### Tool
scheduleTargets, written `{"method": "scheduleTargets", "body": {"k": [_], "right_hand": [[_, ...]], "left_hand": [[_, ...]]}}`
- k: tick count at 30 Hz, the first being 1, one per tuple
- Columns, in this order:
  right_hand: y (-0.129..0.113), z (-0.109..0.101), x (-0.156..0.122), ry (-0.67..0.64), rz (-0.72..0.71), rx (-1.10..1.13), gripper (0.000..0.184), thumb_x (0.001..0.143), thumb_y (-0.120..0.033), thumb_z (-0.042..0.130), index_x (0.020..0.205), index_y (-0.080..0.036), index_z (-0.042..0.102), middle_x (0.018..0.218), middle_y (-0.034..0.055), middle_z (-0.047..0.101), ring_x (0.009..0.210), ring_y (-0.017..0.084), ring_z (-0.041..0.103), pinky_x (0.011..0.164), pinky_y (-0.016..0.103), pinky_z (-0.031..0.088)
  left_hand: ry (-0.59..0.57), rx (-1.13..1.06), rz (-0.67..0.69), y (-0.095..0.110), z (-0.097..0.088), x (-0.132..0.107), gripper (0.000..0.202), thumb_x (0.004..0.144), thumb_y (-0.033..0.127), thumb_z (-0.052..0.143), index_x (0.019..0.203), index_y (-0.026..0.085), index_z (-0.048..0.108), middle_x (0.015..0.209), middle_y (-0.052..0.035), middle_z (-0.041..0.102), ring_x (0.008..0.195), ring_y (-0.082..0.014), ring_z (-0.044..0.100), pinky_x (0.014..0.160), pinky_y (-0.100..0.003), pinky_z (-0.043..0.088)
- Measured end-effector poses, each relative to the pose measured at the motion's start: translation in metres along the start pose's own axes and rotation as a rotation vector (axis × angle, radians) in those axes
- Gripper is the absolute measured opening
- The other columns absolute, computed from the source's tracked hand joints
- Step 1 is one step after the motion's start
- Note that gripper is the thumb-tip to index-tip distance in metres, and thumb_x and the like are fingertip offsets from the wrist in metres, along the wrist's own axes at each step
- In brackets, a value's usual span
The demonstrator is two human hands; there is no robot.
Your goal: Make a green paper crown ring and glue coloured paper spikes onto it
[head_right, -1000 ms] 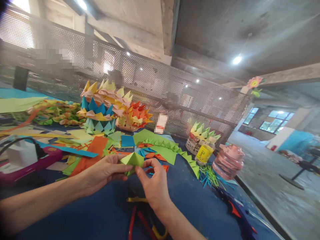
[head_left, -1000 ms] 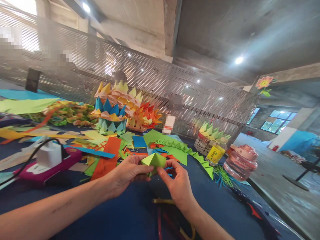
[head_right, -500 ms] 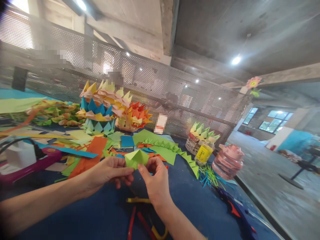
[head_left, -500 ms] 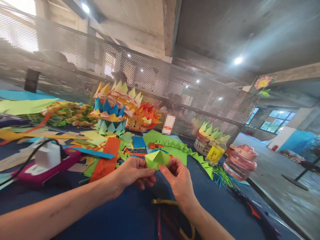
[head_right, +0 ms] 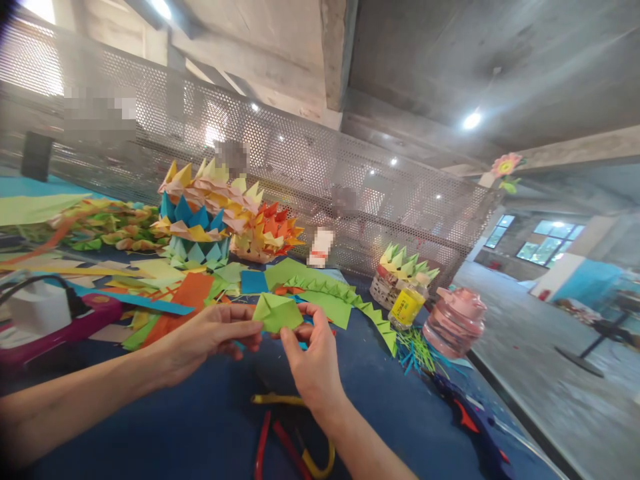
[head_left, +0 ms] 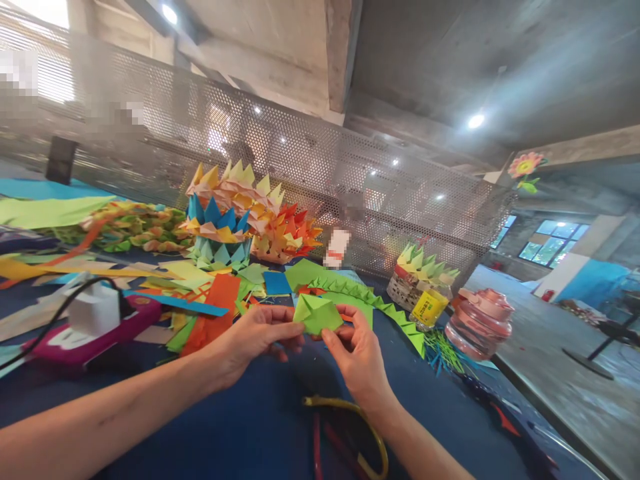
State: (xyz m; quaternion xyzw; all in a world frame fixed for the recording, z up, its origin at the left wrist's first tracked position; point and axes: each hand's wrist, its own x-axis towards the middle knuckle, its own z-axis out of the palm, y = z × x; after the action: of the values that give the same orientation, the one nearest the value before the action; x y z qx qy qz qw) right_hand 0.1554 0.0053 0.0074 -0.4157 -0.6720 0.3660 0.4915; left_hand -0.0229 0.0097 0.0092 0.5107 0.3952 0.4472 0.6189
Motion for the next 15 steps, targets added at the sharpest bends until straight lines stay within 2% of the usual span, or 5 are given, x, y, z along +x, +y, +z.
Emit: {"method": "scheduleTargets", "body": {"k": [3,7,10,13,15], "right_hand": [[0.004,0.003,-0.002,-0.071,-0.076,-0.021,0.039,0.082,-0.028,0.060,0.115,-0.020,0.040,0.085,0.0044,0.070,0.076,0.017,0.066,0.072,0.030,0.051],[0.008,-0.002,-0.003,0.069,-0.379,-0.282,0.056,0.078,-0.016,0.059,0.129,-0.022,0.036,0.117,0.0105,0.060,0.098,0.020,0.062,0.072,0.030,0.054],[0.006,-0.011,-0.001,0.094,-0.599,-0.569,0.060,0.076,-0.006,0.055,0.132,-0.023,0.042,0.124,0.0107,0.056,0.109,0.023,0.057,0.084,0.035,0.053],[0.004,-0.018,0.002,-0.026,-0.779,-0.736,0.053,0.079,0.000,0.050,0.127,-0.024,0.054,0.125,0.0065,0.059,0.119,0.023,0.051,0.099,0.041,0.045],[0.004,-0.020,0.003,-0.079,-0.874,-0.786,0.044,0.086,-0.003,0.049,0.123,-0.024,0.058,0.121,0.0038,0.064,0.119,0.022,0.051,0.101,0.041,0.045]], "left_hand": [[0.070,-0.097,0.045,0.004,-0.003,0.001,0.023,0.064,0.033,0.079,0.069,0.015,0.066,0.069,-0.0022,0.069,0.070,-0.0144,0.063,0.057,-0.020,0.048],[0.049,-0.258,0.040,0.007,-0.007,0.001,0.015,0.064,0.023,0.077,0.072,0.015,0.067,0.077,-0.0023,0.072,0.075,-0.0146,0.066,0.062,-0.021,0.053],[-0.015,-0.287,0.001,0.008,-0.007,0.000,0.012,0.064,0.020,0.076,0.068,0.015,0.066,0.071,-0.0009,0.072,0.067,-0.0134,0.066,0.063,-0.022,0.055],[-0.039,-0.304,-0.027,0.008,-0.006,0.000,0.014,0.064,0.018,0.077,0.064,0.015,0.063,0.065,0.0009,0.069,0.062,-0.0133,0.067,0.062,-0.023,0.056],[-0.018,-0.321,-0.032,0.008,-0.005,0.001,0.016,0.063,0.018,0.077,0.063,0.016,0.061,0.062,0.0013,0.068,0.060,-0.0133,0.066,0.062,-0.023,0.056]]}}
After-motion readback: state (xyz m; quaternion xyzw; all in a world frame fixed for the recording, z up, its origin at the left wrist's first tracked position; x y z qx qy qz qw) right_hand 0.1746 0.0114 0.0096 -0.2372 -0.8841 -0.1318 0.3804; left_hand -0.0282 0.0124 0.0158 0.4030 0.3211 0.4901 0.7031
